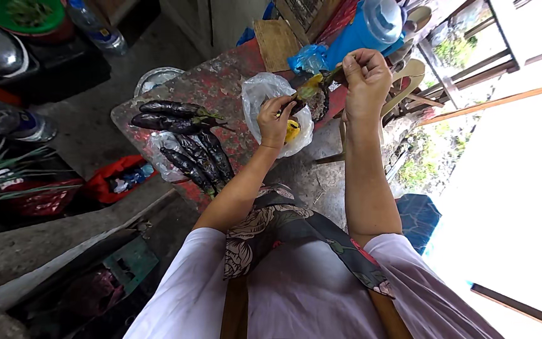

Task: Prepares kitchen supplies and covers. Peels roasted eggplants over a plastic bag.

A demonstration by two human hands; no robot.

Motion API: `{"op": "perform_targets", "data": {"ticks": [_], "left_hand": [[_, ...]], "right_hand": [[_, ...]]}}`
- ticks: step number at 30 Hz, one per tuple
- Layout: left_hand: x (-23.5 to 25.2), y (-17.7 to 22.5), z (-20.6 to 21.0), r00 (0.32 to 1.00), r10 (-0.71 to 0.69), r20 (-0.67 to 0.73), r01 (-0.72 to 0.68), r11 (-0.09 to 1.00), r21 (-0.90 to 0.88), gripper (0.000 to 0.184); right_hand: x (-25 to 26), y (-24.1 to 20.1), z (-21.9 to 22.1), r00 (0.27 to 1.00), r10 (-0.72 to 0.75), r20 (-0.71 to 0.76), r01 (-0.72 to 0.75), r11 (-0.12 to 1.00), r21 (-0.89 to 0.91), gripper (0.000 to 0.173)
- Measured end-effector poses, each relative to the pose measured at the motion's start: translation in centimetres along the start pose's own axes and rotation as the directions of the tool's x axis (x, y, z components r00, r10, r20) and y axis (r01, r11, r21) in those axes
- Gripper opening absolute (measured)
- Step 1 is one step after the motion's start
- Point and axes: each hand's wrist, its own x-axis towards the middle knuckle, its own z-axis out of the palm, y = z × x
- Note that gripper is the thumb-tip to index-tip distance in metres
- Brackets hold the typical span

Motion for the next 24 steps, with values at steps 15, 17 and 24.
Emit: {"op": "perform_targets", "data": {"ticks": [15,17,24], "left_hand": [[-0.5,-1.0,-0.6,0.992,-0.111,0.056,0.108,0.992,0.060,0.015],[-0.7,-1.8,-0.8,0.974,-0.189,0.121,0.173,0.976,0.130,0.016],[-0.3,-2.0,-1.6,0.902,-0.333,0.274,0.243,0.918,0.314,0.024]], "right_hand": [[0.3,-0.5,-0.3,0.998,0.003,-0.070,-0.004,1.000,-0.010,0.002],[0.4,-0.6,-0.5,0.997,0.004,-0.075,-0.006,1.000,-0.024,0.002],[0.6,-0.8,-0.5,0.997,-0.001,-0.081,-0.006,0.997,-0.080,0.005]]}}
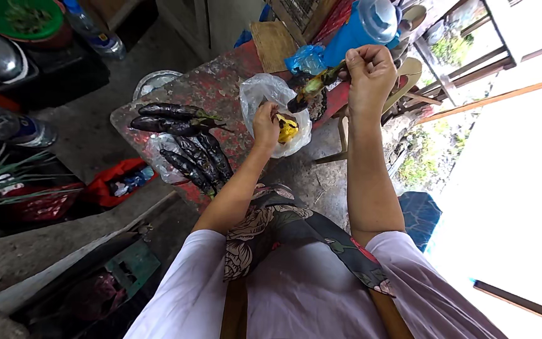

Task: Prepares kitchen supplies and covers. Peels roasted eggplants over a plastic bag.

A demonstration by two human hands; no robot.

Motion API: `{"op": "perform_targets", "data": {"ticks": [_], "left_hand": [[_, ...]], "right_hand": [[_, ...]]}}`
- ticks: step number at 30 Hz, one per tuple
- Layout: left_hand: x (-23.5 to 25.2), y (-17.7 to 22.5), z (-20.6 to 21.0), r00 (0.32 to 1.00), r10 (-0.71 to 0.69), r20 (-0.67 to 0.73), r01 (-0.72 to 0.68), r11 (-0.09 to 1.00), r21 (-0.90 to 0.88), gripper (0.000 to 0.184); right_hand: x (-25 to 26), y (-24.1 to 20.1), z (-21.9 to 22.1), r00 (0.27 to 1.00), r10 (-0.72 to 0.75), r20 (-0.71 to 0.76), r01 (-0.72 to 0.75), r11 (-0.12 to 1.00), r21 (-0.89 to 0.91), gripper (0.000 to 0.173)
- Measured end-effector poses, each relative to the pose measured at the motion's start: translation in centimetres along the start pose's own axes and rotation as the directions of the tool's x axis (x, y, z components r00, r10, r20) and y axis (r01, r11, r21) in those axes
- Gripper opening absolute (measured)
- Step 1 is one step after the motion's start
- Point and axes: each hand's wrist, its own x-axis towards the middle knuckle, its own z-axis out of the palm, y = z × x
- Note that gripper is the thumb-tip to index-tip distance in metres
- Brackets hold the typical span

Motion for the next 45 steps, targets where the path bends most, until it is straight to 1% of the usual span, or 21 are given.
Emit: {"op": "perform_targets", "data": {"ticks": [2,5,7,10,12,14,19,24,28,31,38,40,42,45], "left_hand": [[-0.1,0.4,0.0,0.997,0.064,-0.053,-0.068,0.995,-0.073,0.028],[-0.4,1.7,0.1,0.982,0.119,-0.147,-0.158,0.942,-0.296,0.032],[-0.6,2.7,0.0,0.976,0.136,-0.168,-0.193,0.900,-0.390,0.039],[-0.8,3.8,0.3,0.967,0.177,-0.180,-0.243,0.846,-0.474,0.050],[-0.9,4.0,0.7,0.962,0.193,-0.193,-0.265,0.831,-0.489,0.055],[-0.8,4.0,1.0,0.960,0.197,-0.199,-0.270,0.834,-0.482,0.056],[-0.4,4.0,0.8,0.958,0.191,-0.214,-0.274,0.831,-0.485,0.052],[-0.4,3.9,0.7,0.961,0.182,-0.207,-0.266,0.809,-0.524,0.043],[-0.1,3.6,0.7,0.966,0.179,-0.189,-0.255,0.792,-0.554,0.042],[0.0,3.3,0.8,0.961,0.203,-0.187,-0.272,0.812,-0.516,0.038],[-0.3,1.9,0.8,0.965,0.208,-0.161,-0.250,0.916,-0.314,0.034],[-0.2,1.5,0.1,0.983,0.145,-0.116,-0.169,0.958,-0.231,0.031],[0.0,0.9,-0.6,0.998,0.040,-0.045,-0.046,0.988,-0.145,0.030],[0.4,-0.4,-1.3,0.996,-0.086,0.037,0.086,0.996,0.009,0.028]], "right_hand": [[0.0,-0.1,0.2,1.000,-0.022,0.009,0.022,1.000,-0.018,0.007],[-0.1,-0.2,0.4,0.999,-0.044,0.018,0.044,0.999,-0.019,0.007],[-0.1,-0.1,0.4,0.999,-0.052,0.010,0.052,0.998,-0.020,0.008],[-0.3,-0.4,0.6,0.999,-0.049,0.004,0.050,0.998,-0.032,0.008],[-0.4,-0.6,0.8,0.999,-0.045,-0.009,0.045,0.999,-0.024,0.008],[-0.7,-0.8,1.0,0.999,-0.036,-0.020,0.036,0.999,-0.010,0.008],[-1.2,-1.3,1.4,1.000,-0.023,0.000,0.023,0.999,0.033,0.008],[-1.4,-1.7,1.5,1.000,-0.010,0.005,0.010,0.999,0.053,0.008],[-1.5,-1.7,1.6,1.000,0.019,0.012,-0.020,0.997,0.079,0.007],[-1.4,-1.4,1.4,1.000,0.013,0.001,-0.013,0.998,0.065,0.007],[-1.1,-0.9,1.1,1.000,0.007,-0.024,-0.005,0.998,0.063,0.008],[-0.9,-0.8,1.0,1.000,0.005,-0.027,-0.004,0.998,0.062,0.008],[-0.8,-0.8,0.8,1.000,0.017,-0.021,-0.015,0.998,0.061,0.007],[-0.7,-0.9,0.6,1.000,0.018,-0.008,-0.017,0.996,0.083,0.007]]}}
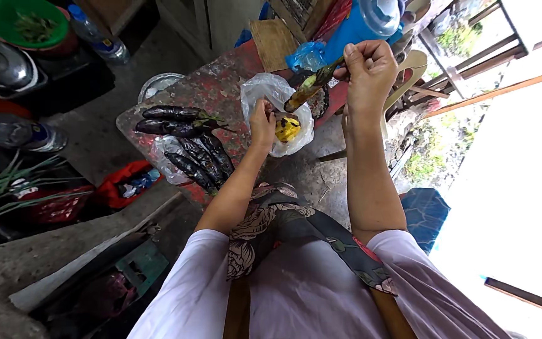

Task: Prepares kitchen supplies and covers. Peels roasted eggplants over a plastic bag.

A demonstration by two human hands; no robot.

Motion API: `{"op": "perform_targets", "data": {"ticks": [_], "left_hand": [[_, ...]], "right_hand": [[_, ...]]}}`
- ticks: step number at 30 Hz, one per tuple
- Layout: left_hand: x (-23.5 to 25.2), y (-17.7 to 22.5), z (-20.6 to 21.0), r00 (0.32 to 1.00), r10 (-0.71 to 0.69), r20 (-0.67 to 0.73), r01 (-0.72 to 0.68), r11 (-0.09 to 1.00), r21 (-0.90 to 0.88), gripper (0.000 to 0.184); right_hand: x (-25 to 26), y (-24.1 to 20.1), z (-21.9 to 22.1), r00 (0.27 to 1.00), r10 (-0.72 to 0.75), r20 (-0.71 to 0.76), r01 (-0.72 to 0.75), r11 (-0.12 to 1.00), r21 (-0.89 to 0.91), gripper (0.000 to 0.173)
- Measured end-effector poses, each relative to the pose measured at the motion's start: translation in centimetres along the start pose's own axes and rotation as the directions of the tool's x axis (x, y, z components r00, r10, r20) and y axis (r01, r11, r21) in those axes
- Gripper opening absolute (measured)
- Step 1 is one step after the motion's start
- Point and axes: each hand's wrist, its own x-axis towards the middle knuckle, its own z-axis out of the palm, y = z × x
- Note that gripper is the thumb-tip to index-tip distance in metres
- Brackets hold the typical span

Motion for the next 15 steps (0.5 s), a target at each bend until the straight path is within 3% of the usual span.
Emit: {"op": "perform_targets", "data": {"ticks": [4,6,8,10,12,15], "left_hand": [[0.3,-0.5,-0.7,0.991,-0.042,0.123,0.020,0.983,0.181,0.027],[0.2,-0.4,-0.7,0.993,0.002,0.120,-0.019,0.989,0.144,0.026],[0.2,-0.3,-0.5,0.995,0.081,0.063,-0.080,0.997,-0.023,0.020],[0.3,-0.1,0.1,0.996,0.080,0.037,-0.064,0.944,-0.323,0.019],[0.3,0.5,0.7,0.996,-0.004,0.091,0.059,0.789,-0.611,0.022],[0.1,1.8,0.8,0.970,-0.107,0.218,0.236,0.631,-0.739,0.030]], "right_hand": [[0.3,-0.6,-0.5,0.999,0.000,0.042,0.002,0.999,-0.036,0.005],[0.4,-0.8,-0.8,0.999,0.009,0.053,-0.006,0.999,-0.054,0.005],[0.5,-0.8,-0.9,0.998,0.016,0.060,-0.013,0.999,-0.053,0.006],[0.5,-0.8,-1.0,0.998,0.023,0.063,-0.020,0.999,-0.050,0.006],[0.4,-0.8,-0.9,0.998,0.023,0.062,-0.020,0.999,-0.046,0.006],[0.3,-0.8,-0.7,0.997,0.028,0.068,-0.026,0.999,-0.036,0.006]]}}
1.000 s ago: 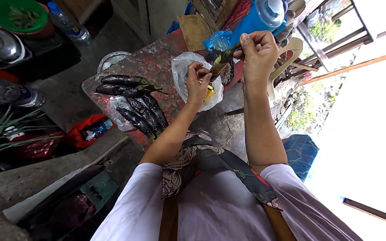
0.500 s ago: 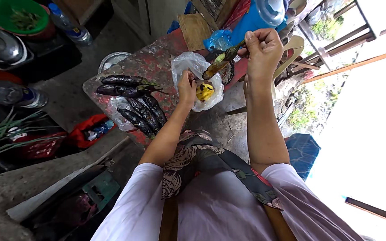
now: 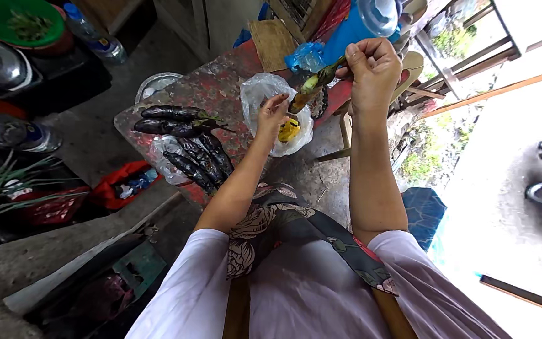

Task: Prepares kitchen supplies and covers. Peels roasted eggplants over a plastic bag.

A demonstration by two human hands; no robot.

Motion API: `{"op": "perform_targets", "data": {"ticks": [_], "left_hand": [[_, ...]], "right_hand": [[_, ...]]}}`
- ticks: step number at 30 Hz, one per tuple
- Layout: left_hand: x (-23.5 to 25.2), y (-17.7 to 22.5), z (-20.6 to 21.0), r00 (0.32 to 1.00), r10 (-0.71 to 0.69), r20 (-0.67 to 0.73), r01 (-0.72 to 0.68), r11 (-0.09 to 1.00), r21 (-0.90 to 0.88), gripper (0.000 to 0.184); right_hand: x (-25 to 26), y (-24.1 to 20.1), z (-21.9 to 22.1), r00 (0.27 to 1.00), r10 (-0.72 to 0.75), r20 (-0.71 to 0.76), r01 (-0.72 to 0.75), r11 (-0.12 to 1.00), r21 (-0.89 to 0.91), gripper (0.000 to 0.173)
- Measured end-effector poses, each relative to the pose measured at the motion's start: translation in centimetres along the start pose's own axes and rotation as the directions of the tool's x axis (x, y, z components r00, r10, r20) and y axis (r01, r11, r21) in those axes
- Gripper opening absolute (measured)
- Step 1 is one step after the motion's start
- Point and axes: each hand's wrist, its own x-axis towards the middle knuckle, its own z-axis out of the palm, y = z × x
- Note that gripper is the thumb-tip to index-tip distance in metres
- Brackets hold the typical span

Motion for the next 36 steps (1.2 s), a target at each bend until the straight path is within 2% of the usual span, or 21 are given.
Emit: {"op": "perform_targets", "data": {"ticks": [3,8,16,22,28,33,36], "left_hand": [[0.0,0.1,0.6,0.998,-0.059,0.010,0.059,0.993,-0.107,0.029],[-0.4,0.2,0.6,0.999,-0.034,0.007,0.034,0.980,-0.195,0.021],[-0.6,0.1,1.2,0.998,0.025,-0.057,-0.032,0.991,-0.126,0.012],[-0.2,-0.1,1.1,0.996,-0.008,-0.084,-0.004,0.990,-0.141,0.009],[-0.1,-0.5,0.9,0.988,-0.039,-0.150,0.028,0.997,-0.075,0.013],[0.1,-1.2,-0.2,0.992,0.014,-0.127,-0.008,0.999,0.047,0.016],[-0.1,-1.2,-0.1,0.994,0.017,-0.111,-0.014,0.999,0.029,0.016]], "right_hand": [[-0.1,0.2,0.3,1.000,0.004,0.007,-0.004,1.000,0.021,0.006],[-0.2,0.3,0.6,1.000,0.004,0.002,-0.004,1.000,0.010,0.006],[-0.4,0.3,1.0,1.000,0.012,0.006,-0.012,1.000,0.025,0.005],[-0.6,0.3,0.9,1.000,0.006,0.008,-0.006,1.000,0.020,0.005],[-0.5,0.1,0.4,1.000,0.007,-0.012,-0.007,1.000,0.011,0.005],[-0.3,0.3,0.2,1.000,-0.004,-0.013,0.004,1.000,0.004,0.005],[-0.4,0.4,0.4,1.000,-0.001,-0.006,0.001,1.000,0.005,0.004]]}}
